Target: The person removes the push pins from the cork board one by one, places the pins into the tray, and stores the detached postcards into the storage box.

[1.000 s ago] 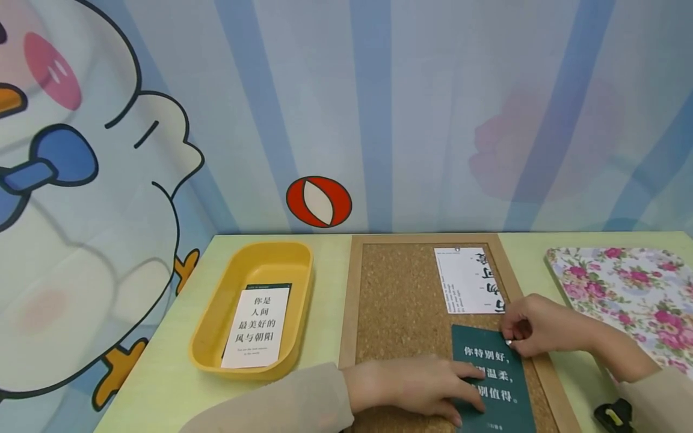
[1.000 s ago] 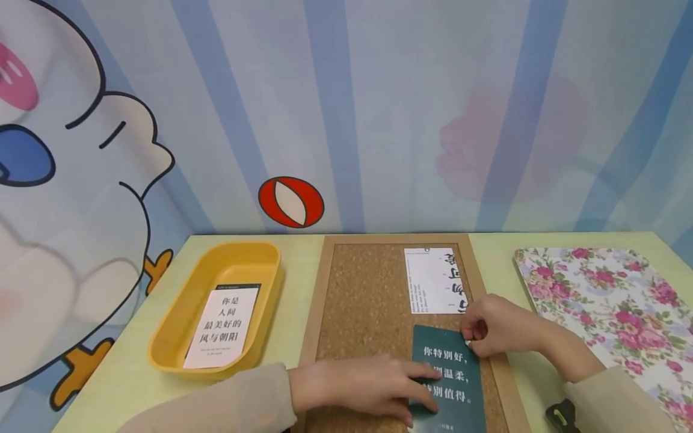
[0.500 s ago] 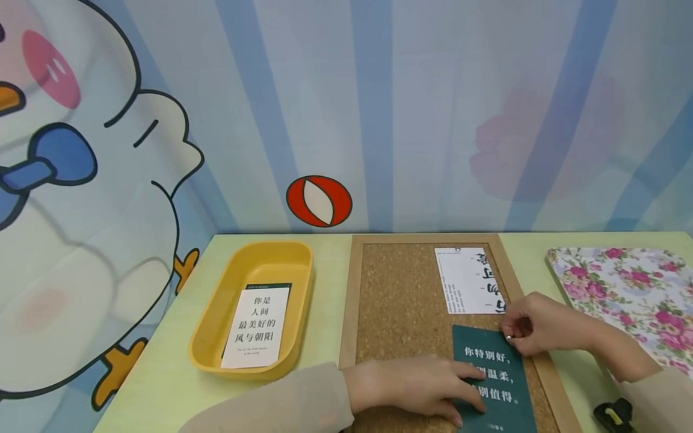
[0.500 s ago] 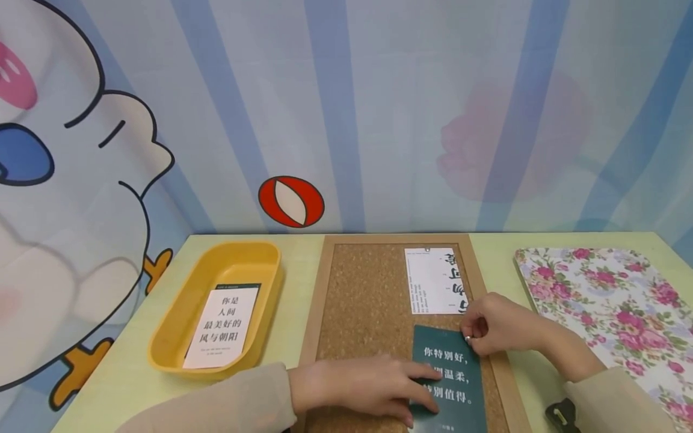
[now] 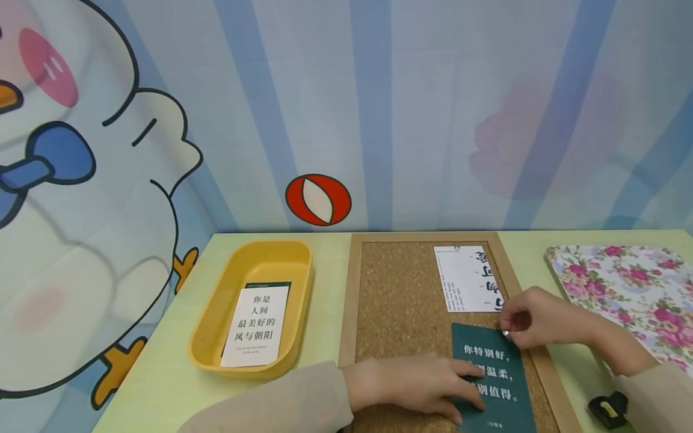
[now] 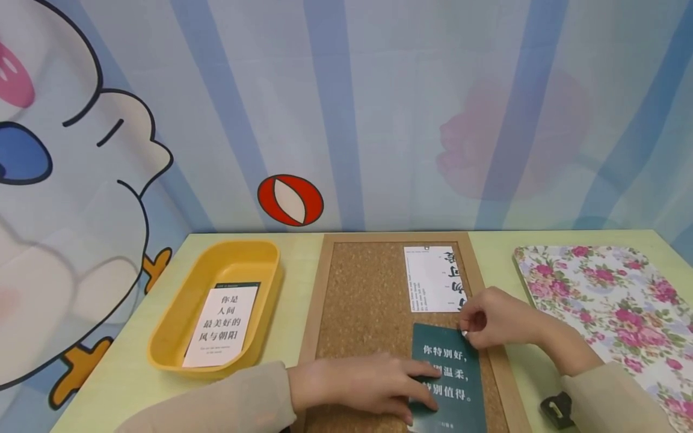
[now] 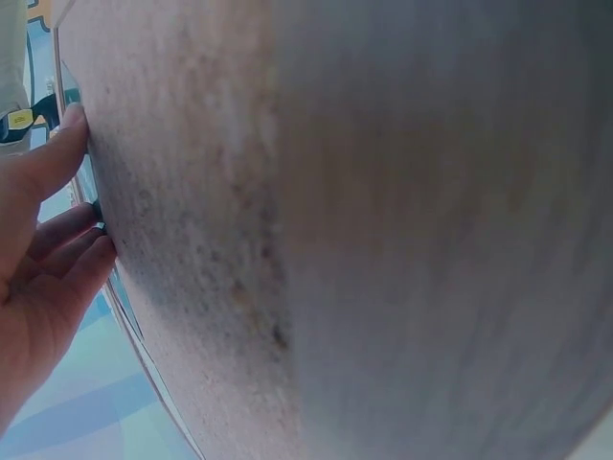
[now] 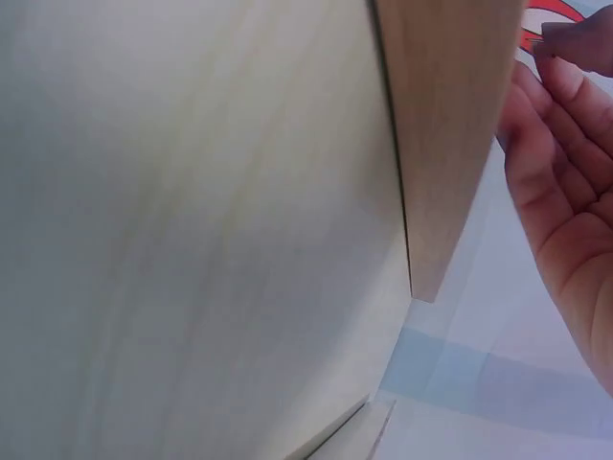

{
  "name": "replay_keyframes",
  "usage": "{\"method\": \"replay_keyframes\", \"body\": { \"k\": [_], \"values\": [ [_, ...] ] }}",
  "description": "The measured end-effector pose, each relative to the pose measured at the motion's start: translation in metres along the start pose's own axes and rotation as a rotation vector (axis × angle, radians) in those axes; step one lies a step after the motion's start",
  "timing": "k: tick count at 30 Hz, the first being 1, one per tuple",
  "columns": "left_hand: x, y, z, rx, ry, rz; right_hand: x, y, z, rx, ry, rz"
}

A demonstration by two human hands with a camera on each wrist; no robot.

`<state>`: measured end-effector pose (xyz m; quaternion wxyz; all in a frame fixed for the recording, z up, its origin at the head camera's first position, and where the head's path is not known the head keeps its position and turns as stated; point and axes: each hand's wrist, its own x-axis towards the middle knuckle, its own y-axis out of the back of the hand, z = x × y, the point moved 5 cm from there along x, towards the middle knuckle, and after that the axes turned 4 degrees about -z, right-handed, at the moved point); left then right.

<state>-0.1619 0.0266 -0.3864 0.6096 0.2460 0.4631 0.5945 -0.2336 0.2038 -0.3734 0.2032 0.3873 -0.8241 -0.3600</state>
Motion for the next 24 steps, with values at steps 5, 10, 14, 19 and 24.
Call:
{"method": "replay_keyframes", "body": {
  "k": [5,10,14,19,24],
  "values": [
    [0.0,0.0,0.0,0.002,-0.003,0.003,-0.003,0.004,0.0,0.027,-0.007,0.027],
    [0.001,0.0,0.0,0.001,-0.003,0.0,-0.005,0.006,0.0,0.045,-0.021,0.042],
    [0.001,0.0,-0.001,0.001,-0.005,-0.002,-0.006,0.008,-0.002,0.038,-0.016,0.055],
    [0.001,0.0,0.0,0.011,-0.01,0.002,-0.009,0.012,-0.004,0.025,-0.02,0.063],
    [0.0,0.0,0.0,0.0,-0.005,0.002,-0.013,0.018,-0.004,0.007,-0.021,0.078]
  ]
}}
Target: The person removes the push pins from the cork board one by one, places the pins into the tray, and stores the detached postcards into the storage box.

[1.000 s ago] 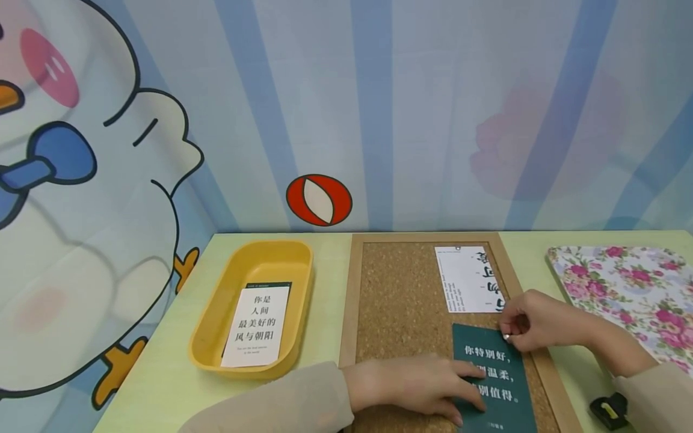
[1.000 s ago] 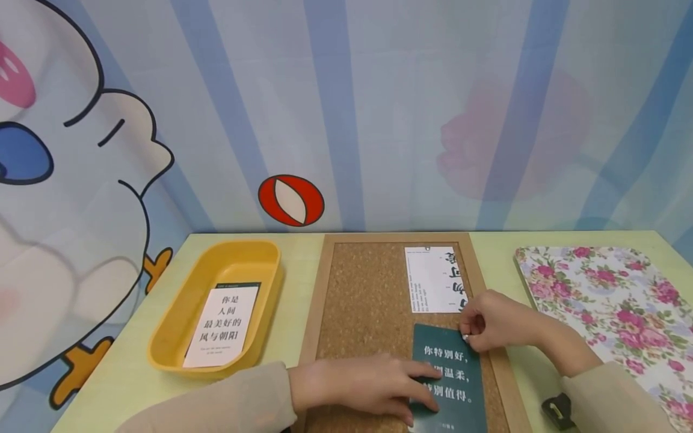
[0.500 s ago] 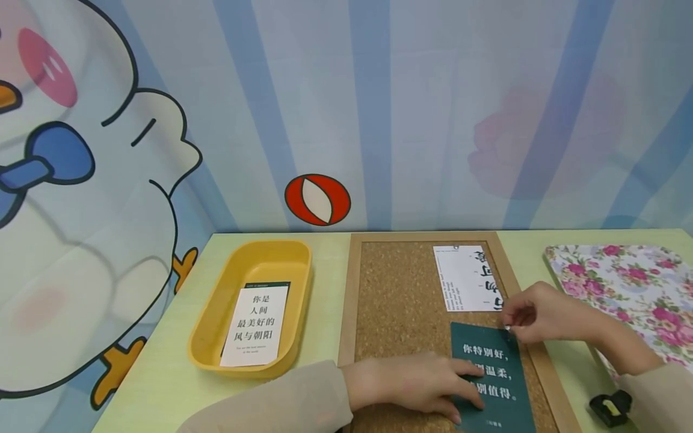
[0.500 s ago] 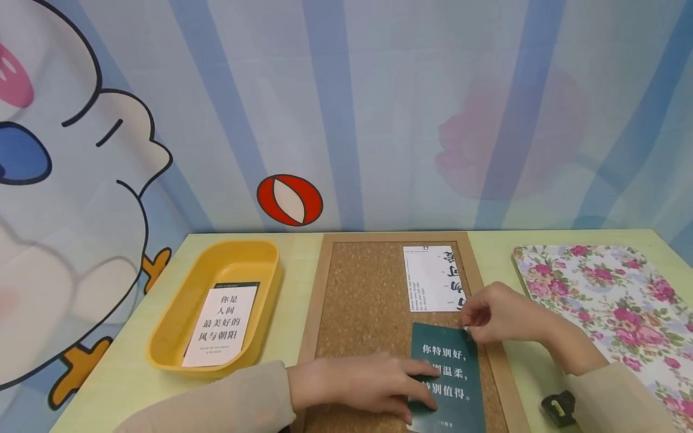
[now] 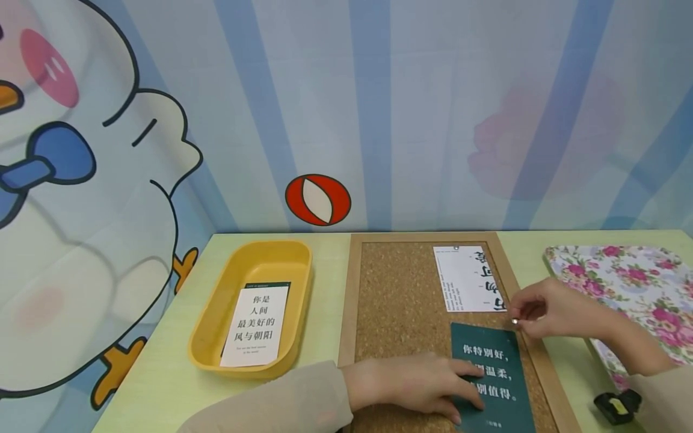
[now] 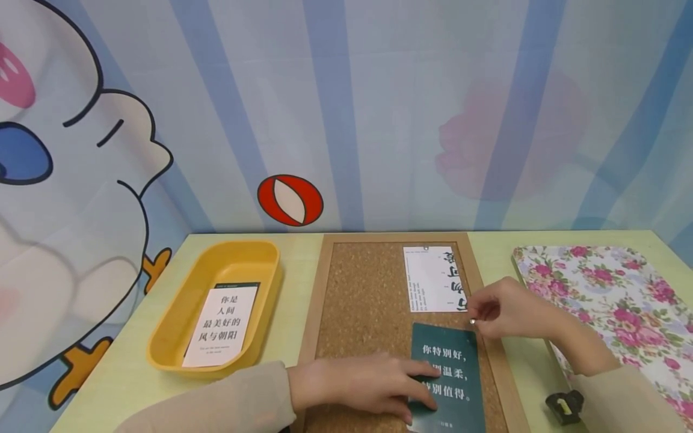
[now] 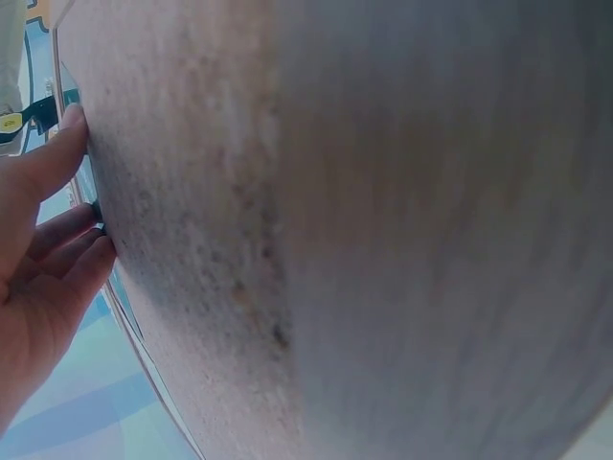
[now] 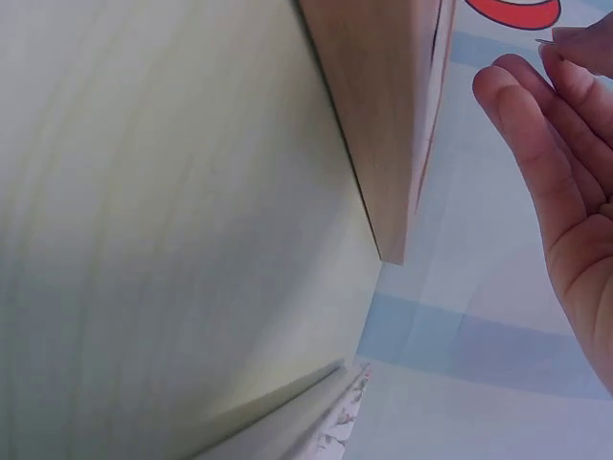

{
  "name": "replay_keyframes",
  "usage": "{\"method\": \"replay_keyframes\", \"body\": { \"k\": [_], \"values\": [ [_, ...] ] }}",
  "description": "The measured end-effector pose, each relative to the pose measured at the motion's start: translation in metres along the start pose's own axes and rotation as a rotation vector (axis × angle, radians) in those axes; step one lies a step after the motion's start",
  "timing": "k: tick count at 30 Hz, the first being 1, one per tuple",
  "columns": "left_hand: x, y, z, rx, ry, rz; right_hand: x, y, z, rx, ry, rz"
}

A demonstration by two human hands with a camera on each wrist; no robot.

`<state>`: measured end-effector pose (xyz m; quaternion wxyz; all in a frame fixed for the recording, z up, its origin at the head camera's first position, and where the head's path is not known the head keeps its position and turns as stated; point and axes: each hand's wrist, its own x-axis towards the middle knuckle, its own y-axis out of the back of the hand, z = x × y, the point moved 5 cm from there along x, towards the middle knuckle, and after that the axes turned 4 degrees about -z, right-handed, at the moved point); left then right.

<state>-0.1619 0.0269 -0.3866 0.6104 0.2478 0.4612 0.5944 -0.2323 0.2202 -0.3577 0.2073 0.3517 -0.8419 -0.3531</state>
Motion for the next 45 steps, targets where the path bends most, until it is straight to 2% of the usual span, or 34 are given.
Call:
{"method": "replay_keyframes", "body": {
  "k": [6,10,25,39,45],
  "values": [
    [-0.001,0.0,0.0,-0.009,0.002,-0.002,-0.004,0.007,0.0,-0.041,0.063,0.043],
    [0.0,0.0,0.0,-0.004,0.003,-0.002,-0.008,0.01,0.0,-0.047,0.064,0.054],
    [-0.001,0.0,0.0,-0.021,0.004,-0.002,-0.022,0.028,0.004,-0.097,-0.022,0.08],
    [-0.002,0.001,0.001,-0.01,0.0,0.001,-0.035,0.038,0.011,-0.186,-0.211,0.114],
    [-0.002,0.0,0.001,-0.008,0.002,0.004,-0.043,0.043,0.015,-0.198,-0.203,0.149]
  ]
}}
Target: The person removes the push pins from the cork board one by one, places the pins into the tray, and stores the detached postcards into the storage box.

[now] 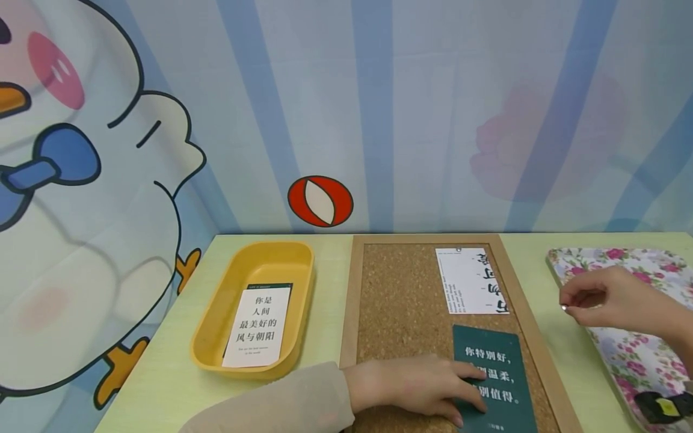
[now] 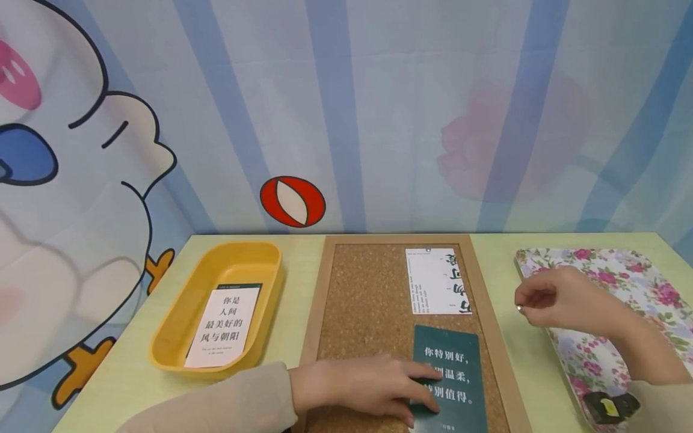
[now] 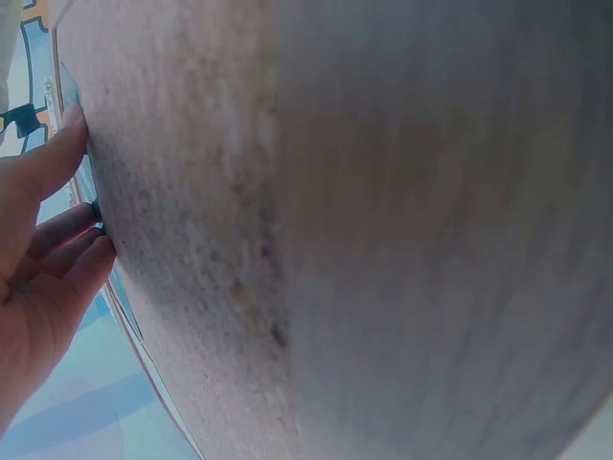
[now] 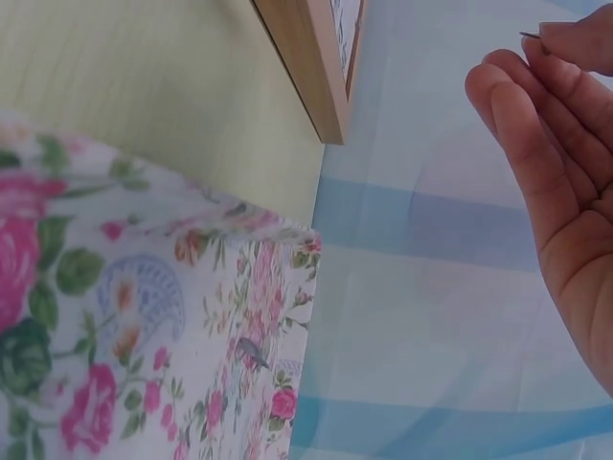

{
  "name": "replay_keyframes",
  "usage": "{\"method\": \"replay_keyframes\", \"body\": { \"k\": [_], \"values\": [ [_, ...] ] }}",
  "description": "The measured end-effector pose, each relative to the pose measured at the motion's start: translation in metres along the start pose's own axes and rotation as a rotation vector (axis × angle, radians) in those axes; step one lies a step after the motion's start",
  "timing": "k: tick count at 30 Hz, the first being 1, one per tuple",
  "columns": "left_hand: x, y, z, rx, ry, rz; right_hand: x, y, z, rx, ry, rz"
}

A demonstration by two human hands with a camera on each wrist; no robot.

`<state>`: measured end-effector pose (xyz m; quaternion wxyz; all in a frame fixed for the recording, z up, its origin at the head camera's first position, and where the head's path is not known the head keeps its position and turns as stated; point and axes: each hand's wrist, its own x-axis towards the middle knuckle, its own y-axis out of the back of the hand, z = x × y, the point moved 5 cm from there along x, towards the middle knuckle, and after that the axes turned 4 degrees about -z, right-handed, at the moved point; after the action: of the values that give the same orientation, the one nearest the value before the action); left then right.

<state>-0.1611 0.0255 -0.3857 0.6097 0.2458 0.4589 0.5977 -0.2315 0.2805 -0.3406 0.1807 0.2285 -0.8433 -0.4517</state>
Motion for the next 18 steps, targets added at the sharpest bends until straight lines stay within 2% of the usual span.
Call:
{"method": "replay_keyframes", "body": {
  "k": [4,7,11,18],
  "values": [
    [-0.002,-0.002,-0.001,-0.006,0.003,0.0,-0.002,0.003,0.003,-0.001,0.01,0.033],
    [-0.005,-0.003,-0.001,-0.011,0.014,0.005,0.0,0.004,0.003,0.007,-0.01,0.023],
    [-0.008,-0.002,-0.001,-0.007,0.009,0.019,0.001,0.007,0.007,0.004,-0.099,0.01],
    [-0.003,0.001,0.0,0.001,-0.009,0.01,-0.01,0.015,0.023,-0.002,-0.261,-0.007]
  ]
}}
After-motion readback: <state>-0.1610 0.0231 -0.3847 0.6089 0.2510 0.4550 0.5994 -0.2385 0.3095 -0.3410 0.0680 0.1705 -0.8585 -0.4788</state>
